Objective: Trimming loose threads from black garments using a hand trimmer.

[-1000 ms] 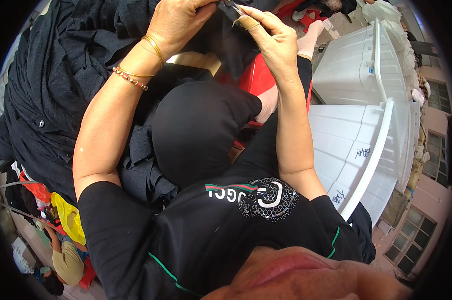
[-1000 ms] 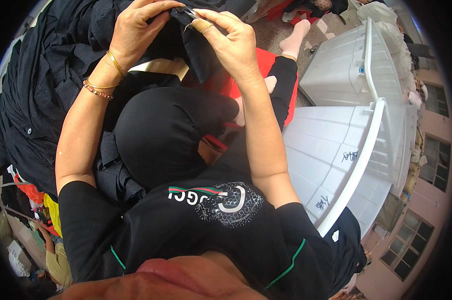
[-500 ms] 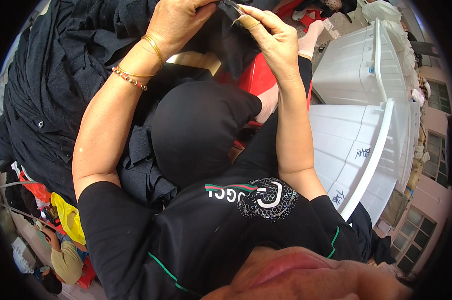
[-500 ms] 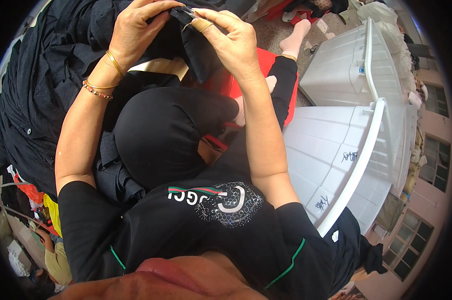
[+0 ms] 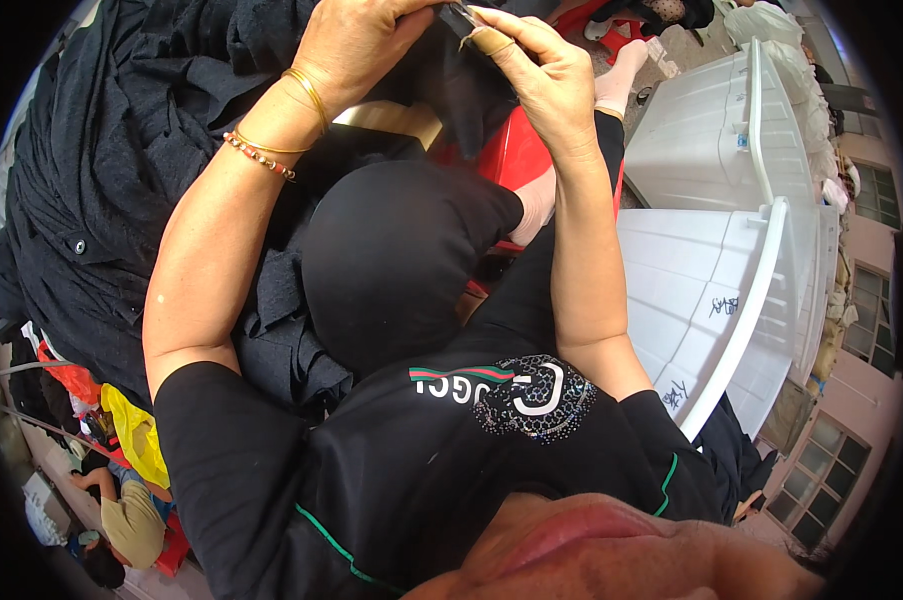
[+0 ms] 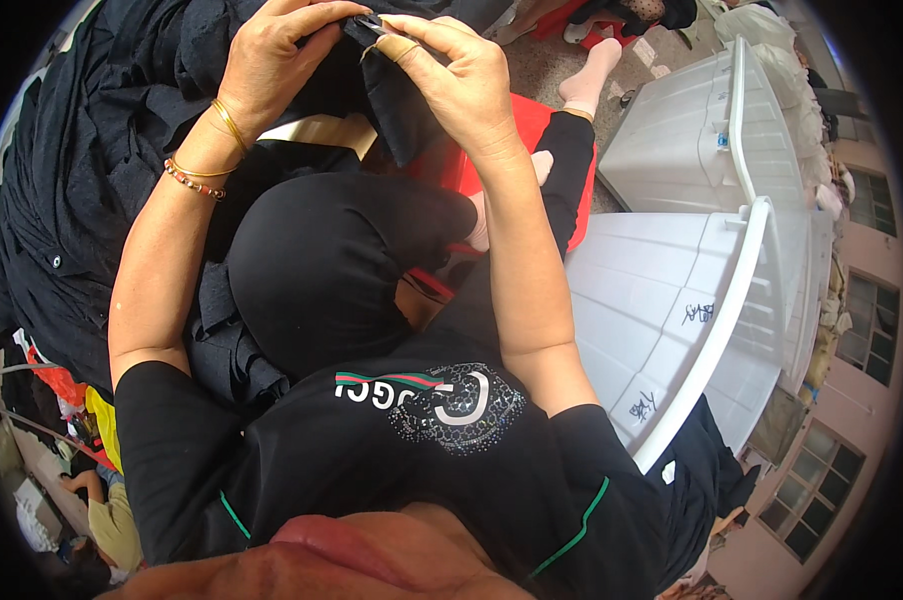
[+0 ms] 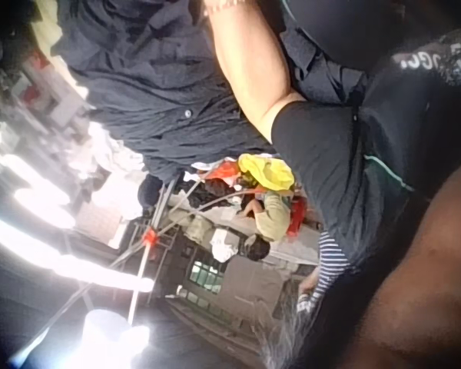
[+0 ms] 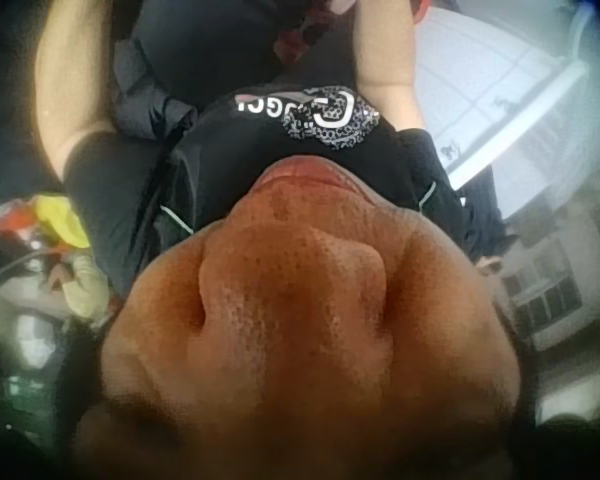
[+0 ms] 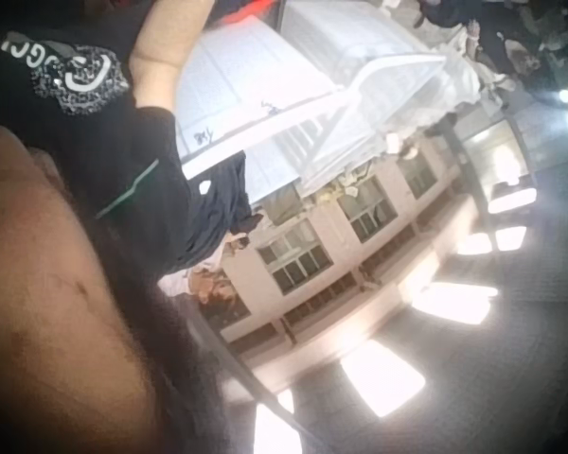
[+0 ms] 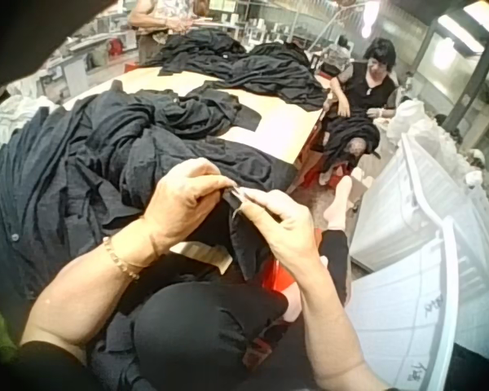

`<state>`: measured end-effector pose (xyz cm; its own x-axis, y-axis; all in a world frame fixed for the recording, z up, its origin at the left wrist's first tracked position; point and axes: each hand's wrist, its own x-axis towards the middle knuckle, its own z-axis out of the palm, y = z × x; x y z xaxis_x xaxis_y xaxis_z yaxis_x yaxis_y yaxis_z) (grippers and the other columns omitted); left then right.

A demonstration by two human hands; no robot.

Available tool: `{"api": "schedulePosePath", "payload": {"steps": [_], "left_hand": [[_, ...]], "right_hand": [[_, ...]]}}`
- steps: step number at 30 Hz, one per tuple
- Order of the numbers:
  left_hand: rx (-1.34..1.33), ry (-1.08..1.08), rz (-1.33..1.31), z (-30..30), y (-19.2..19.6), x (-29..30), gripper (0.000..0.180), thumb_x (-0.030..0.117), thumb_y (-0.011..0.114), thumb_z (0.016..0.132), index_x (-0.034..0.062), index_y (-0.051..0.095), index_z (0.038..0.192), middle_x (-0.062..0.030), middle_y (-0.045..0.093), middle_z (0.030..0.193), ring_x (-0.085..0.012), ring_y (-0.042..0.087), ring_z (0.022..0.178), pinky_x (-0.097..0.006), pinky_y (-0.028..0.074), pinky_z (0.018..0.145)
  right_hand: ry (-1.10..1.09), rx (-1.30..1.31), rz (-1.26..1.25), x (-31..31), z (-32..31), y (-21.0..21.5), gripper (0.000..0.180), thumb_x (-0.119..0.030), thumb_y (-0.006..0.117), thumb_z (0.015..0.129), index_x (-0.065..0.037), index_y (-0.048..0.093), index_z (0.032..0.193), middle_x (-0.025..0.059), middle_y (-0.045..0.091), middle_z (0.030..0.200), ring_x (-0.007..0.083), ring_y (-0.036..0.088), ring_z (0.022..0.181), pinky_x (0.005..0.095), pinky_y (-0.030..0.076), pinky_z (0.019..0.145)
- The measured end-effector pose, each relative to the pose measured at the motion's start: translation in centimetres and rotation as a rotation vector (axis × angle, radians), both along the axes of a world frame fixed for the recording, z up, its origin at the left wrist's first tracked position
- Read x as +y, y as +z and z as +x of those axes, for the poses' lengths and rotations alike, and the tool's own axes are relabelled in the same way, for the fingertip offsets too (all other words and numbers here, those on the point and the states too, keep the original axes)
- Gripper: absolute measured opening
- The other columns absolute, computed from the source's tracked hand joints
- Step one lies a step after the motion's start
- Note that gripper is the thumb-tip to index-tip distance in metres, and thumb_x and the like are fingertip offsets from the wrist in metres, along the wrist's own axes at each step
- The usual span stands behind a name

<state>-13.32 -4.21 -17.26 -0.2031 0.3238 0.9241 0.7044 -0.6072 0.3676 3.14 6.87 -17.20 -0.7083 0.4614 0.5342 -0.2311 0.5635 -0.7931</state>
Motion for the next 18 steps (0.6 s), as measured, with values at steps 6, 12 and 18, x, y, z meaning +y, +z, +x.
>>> {"api": "schedulePosePath", "payload": {"steps": [6, 12, 18], "left_hand": [[0.004, -0.016, -0.010, -0.2, -0.1, -0.1, 0.018, -0.003, 0.070, 0.075, 0.0053, 0.071, 0.092, -0.0102, 0.064, 0.085, -0.0301, 0.064, 0.083, -0.037, 0.053, 0.073], [-0.315, -0.025, -0.711, 0.5, 2.5, -2.0, 0.014, 0.002, 0.065, 0.088, -0.0022, 0.071, 0.100, -0.0072, 0.071, 0.087, -0.0141, 0.066, 0.079, -0.027, 0.053, 0.074], [-0.769, -0.297, -1.114, -2.7, 2.1, -3.0, 0.019, 0.020, 0.066, 0.096, 0.0040, 0.072, 0.086, 0.0060, 0.063, 0.078, -0.0028, 0.051, 0.067, -0.018, 0.041, 0.060]], "right_hand": [[-0.084, 0.001, 0.113, -0.5, -0.1, 0.3, 0.021, -0.013, 0.074, 0.087, -0.005, 0.075, 0.107, 0.0037, 0.067, 0.084, 0.0118, 0.062, 0.075, 0.0234, 0.047, 0.068], [-0.083, -0.005, -0.027, -0.7, -0.5, 0.8, 0.023, -0.009, 0.073, 0.089, -0.002, 0.069, 0.111, 0.0029, 0.063, 0.088, 0.0097, 0.059, 0.080, 0.0244, 0.048, 0.072], [-0.198, -0.322, 0.158, 0.9, -0.3, -1.7, 0.022, -0.015, 0.080, 0.082, -0.002, 0.072, 0.097, -0.0034, 0.066, 0.082, 0.0030, 0.055, 0.073, 0.0205, 0.047, 0.067]]}}
